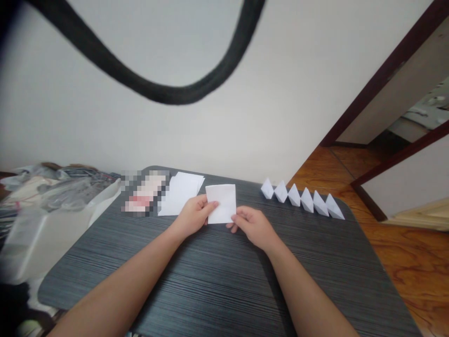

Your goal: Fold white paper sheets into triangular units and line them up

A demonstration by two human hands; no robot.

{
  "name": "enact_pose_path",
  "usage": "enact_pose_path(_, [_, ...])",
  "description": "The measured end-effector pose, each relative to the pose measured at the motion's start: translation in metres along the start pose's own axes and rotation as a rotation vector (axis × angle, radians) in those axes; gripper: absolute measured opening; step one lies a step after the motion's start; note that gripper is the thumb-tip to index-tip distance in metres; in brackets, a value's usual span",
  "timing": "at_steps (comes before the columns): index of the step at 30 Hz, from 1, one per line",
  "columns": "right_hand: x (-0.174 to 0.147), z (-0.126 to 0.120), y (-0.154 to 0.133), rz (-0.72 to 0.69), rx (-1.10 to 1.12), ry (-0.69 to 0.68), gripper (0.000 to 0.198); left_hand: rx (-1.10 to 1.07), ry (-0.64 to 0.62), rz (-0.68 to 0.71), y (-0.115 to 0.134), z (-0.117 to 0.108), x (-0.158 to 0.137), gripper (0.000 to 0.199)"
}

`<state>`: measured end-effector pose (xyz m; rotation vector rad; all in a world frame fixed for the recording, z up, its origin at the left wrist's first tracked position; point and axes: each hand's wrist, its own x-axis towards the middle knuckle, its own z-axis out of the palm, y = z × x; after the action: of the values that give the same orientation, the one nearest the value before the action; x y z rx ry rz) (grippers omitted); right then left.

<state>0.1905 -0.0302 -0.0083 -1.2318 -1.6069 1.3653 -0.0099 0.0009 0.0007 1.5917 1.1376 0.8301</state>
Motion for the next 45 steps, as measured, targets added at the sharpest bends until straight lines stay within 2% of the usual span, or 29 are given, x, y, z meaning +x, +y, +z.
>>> enact_pose_path(19, [0.0007,-0.0007,0.004,0.001,-0.006,-0.056,0.021,0.024,0.035,0.074,-0.001,0.0007,0.0017,0.029])
enact_pose_path(26, [0.0002,-0.0023,0.0041,0.003,-0.112,-0.004,0.024,0.031,-0.001,0.074,0.0022,0.0,0.0,0.028])
enact_pose_path(34, [0.0009,-0.0003,0.0063,0.024,-0.02,-0.016,0.016,0.031,0.023,0.038,0.0039,-0.001,-0.0003,0.028])
enact_pose_path(40, [0.0006,-0.0006,0.0056,0.033,-0.01,-0.05,0.018,0.036,0.003,0.02,0.0047,-0.0019,-0.0007,0.028])
enact_pose_path(45, [-0.0002,-0.005,0.0051,-0.017,-0.198,0.013,0.026,0.067,-0.073,0.029,0.0075,-0.0009,-0.0024,0.028])
